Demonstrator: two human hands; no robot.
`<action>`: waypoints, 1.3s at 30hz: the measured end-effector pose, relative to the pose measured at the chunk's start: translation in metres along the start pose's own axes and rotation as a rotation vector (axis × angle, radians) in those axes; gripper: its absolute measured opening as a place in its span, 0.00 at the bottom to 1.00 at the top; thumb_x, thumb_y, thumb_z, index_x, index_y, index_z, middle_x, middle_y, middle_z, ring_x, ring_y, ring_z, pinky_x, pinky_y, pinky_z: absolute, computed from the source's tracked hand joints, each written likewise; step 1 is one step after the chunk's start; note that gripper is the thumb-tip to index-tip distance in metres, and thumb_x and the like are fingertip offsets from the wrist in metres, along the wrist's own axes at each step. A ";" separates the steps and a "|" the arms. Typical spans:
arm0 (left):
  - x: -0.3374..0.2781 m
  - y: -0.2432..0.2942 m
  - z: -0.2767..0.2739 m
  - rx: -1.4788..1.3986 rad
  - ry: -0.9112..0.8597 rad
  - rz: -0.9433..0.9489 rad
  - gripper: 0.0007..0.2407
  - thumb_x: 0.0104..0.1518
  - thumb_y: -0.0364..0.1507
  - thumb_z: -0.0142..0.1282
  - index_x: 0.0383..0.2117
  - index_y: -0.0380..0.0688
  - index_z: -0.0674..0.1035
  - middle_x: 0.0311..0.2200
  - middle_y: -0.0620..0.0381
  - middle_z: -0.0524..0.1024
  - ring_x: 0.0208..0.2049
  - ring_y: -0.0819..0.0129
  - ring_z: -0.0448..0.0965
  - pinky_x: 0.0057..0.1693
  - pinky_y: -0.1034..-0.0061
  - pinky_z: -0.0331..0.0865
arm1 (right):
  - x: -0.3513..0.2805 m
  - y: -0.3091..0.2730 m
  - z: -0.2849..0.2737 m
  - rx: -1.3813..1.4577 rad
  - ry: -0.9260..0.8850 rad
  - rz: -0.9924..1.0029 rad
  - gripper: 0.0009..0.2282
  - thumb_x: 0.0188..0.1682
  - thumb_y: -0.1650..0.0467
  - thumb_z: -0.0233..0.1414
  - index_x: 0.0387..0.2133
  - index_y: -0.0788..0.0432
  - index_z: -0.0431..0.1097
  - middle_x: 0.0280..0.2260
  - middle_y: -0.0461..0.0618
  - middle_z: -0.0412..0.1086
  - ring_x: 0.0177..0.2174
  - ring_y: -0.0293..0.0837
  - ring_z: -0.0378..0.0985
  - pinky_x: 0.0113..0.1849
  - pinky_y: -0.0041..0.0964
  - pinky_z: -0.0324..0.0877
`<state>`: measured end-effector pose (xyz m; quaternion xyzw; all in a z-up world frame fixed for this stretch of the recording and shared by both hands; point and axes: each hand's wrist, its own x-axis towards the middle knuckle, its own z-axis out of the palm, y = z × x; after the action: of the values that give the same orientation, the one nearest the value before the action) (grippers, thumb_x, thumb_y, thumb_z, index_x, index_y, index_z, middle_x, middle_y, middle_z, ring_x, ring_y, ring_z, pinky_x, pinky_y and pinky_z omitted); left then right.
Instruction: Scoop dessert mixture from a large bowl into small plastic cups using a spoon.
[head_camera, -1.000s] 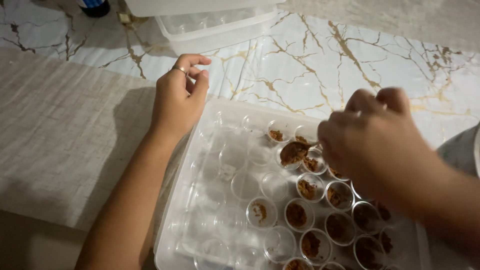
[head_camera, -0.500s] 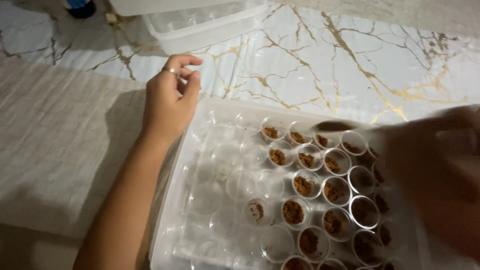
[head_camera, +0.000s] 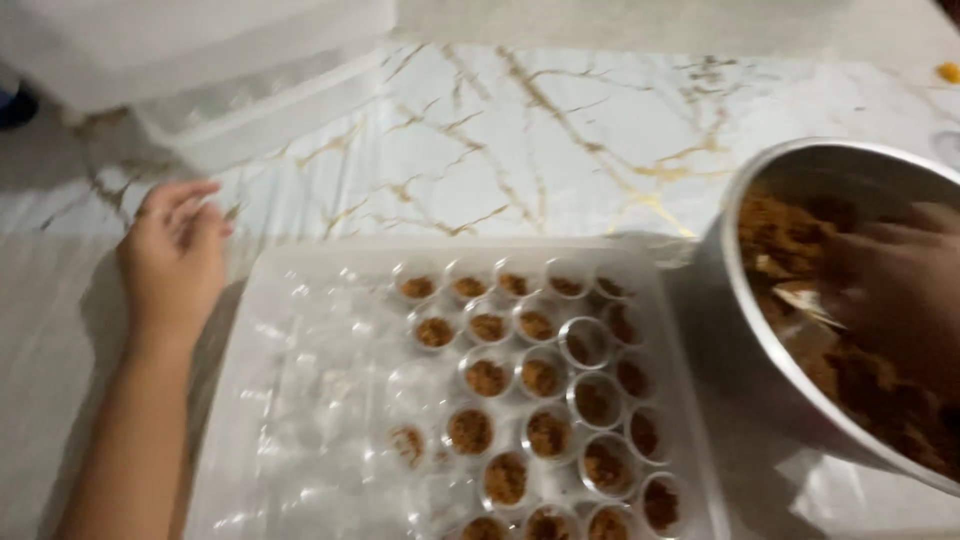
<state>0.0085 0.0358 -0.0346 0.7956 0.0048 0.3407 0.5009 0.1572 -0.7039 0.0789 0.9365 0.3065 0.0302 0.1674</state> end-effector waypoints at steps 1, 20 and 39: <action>0.001 -0.004 -0.001 0.054 0.024 -0.025 0.08 0.71 0.21 0.52 0.54 0.38 0.74 0.40 0.58 0.78 0.39 0.77 0.79 0.46 0.84 0.71 | 0.010 -0.029 -0.013 0.014 -0.026 0.047 0.15 0.40 0.59 0.60 0.40 0.47 0.78 0.35 0.47 0.80 0.39 0.48 0.80 0.49 0.47 0.70; -0.001 0.013 0.008 0.079 0.020 -0.264 0.08 0.71 0.24 0.50 0.53 0.39 0.74 0.34 0.58 0.76 0.27 0.80 0.69 0.33 0.84 0.62 | 0.003 -0.102 -0.094 0.396 -0.162 0.465 0.11 0.46 0.64 0.60 0.41 0.50 0.81 0.37 0.49 0.81 0.37 0.49 0.81 0.43 0.43 0.77; -0.005 0.034 0.014 0.137 0.031 -0.268 0.10 0.71 0.24 0.51 0.55 0.36 0.74 0.35 0.57 0.77 0.29 0.80 0.71 0.36 0.84 0.64 | -0.004 -0.066 -0.065 0.680 -0.290 0.499 0.10 0.47 0.63 0.62 0.40 0.51 0.83 0.36 0.45 0.81 0.37 0.42 0.82 0.46 0.38 0.76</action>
<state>0.0007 0.0061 -0.0135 0.8147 0.1419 0.2821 0.4864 0.1062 -0.6372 0.1185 0.9782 0.0369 -0.1646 -0.1211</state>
